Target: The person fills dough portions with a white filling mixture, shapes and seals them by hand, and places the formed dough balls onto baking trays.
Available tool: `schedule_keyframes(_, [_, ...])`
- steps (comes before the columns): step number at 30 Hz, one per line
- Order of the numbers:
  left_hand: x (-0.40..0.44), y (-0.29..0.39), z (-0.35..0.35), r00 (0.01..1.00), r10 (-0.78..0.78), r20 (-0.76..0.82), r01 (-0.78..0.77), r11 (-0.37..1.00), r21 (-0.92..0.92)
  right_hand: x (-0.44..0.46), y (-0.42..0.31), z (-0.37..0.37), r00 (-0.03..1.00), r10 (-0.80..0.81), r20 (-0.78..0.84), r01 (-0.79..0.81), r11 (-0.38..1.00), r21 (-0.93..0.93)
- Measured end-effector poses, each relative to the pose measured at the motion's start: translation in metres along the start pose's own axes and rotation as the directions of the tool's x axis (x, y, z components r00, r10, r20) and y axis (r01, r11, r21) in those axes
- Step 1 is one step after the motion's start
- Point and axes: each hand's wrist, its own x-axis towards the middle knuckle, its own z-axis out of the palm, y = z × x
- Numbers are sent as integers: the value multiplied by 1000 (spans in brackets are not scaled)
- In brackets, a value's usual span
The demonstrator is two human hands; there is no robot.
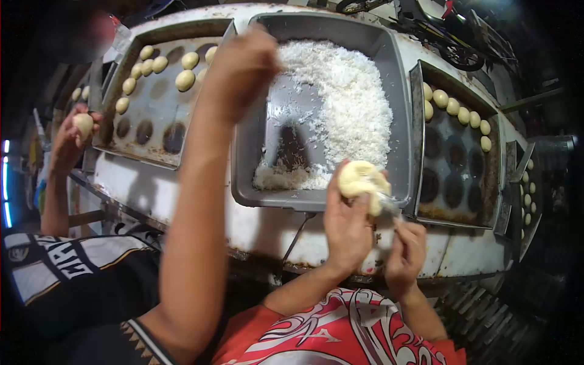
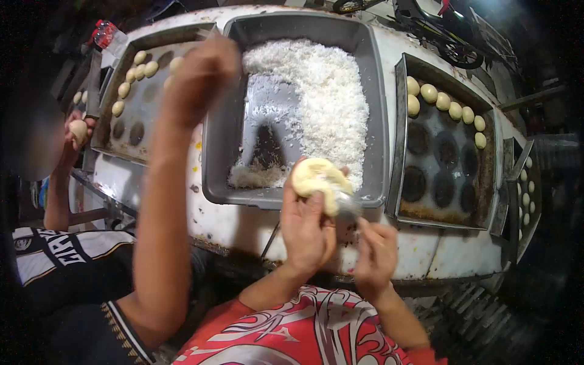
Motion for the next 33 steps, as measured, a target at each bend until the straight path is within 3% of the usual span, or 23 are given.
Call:
schedule_keyframes(2, [0,-4,5,996,35,80,-31,998,-48,-41,28,-13,995,58,-81,-63,996,-66])
schedule_keyframes(4, [-4,-4,5,984,-75,160,91,991,-97,-69,55,-21,879,373,-298,-402,915,-38])
schedule_keyframes(7, [-29,0,5,892,-372,256,384,923,2,-69,49,10,884,278,-375,-290,957,25])
schedule_keyframes(8, [-42,-1,-2,790,-507,344,552,833,-39,-76,65,17,901,321,-290,-238,928,288])
schedule_keyframes(9, [-55,-1,-12,659,-613,435,700,712,-58,-75,73,23,901,323,-290,-240,927,287])
schedule_keyframes(11, [-66,-3,-27,695,-578,427,627,778,33,-67,85,34,963,63,-261,-91,991,-97])
schedule_keyframes(13, [-72,-5,-52,715,-668,207,662,742,108,-73,105,39,974,139,-180,-147,989,-32])
schedule_keyframes(15, [-82,-14,-72,759,-648,52,628,752,201,-73,92,28,947,263,-183,-249,964,95])
schedule_keyframes(17, [-92,-26,-73,767,-642,-25,638,757,140,-84,90,-1,965,262,-26,-256,956,143])
schedule_keyframes(18, [-98,-33,-71,741,-671,26,659,734,166,-77,80,-20,928,350,130,-374,873,313])
schedule_keyframes(19, [-105,-40,-64,699,-711,73,677,691,252,-69,72,-43,715,561,416,-699,574,427])
schedule_keyframes(21, [-120,-64,-45,600,-788,138,674,591,443,-61,81,-77,661,354,662,-744,425,515])
schedule_keyframes(22, [-129,-78,-31,583,-795,171,638,577,509,-65,88,-100,676,365,640,-733,422,534])
schedule_keyframes(23, [-140,-96,-22,570,-801,182,628,568,532,-70,96,-122,796,209,568,-506,745,435])
schedule_keyframes(24, [-151,-114,-12,610,-785,105,659,576,483,-77,104,-143,849,16,529,-187,944,272])
schedule_keyframes(25, [-160,-132,-3,648,-761,24,680,592,433,-89,113,-161,863,9,504,-174,944,281])
schedule_keyframes(26, [-174,-152,8,722,-689,-60,635,626,453,-106,120,-177,928,-130,348,76,983,166])
schedule_keyframes(27, [-183,-172,18,724,-688,-50,622,619,480,-124,125,-189,936,-288,204,294,956,1])
schedule_keyframes(29, [-200,-210,38,781,-603,-164,625,749,221,-159,138,-201,933,-320,167,350,914,-204])
schedule_keyframes(30, [-210,-227,50,797,-586,-148,605,771,202,-166,147,-213,944,-307,120,327,921,-211])
schedule_keyframes(32, [-223,-249,68,761,-644,-70,628,707,325,-173,164,-244,951,-306,44,308,922,-233])
schedule_keyframes(33, [-229,-259,73,711,-702,-34,645,632,429,-177,169,-260,997,-44,56,50,994,-99])
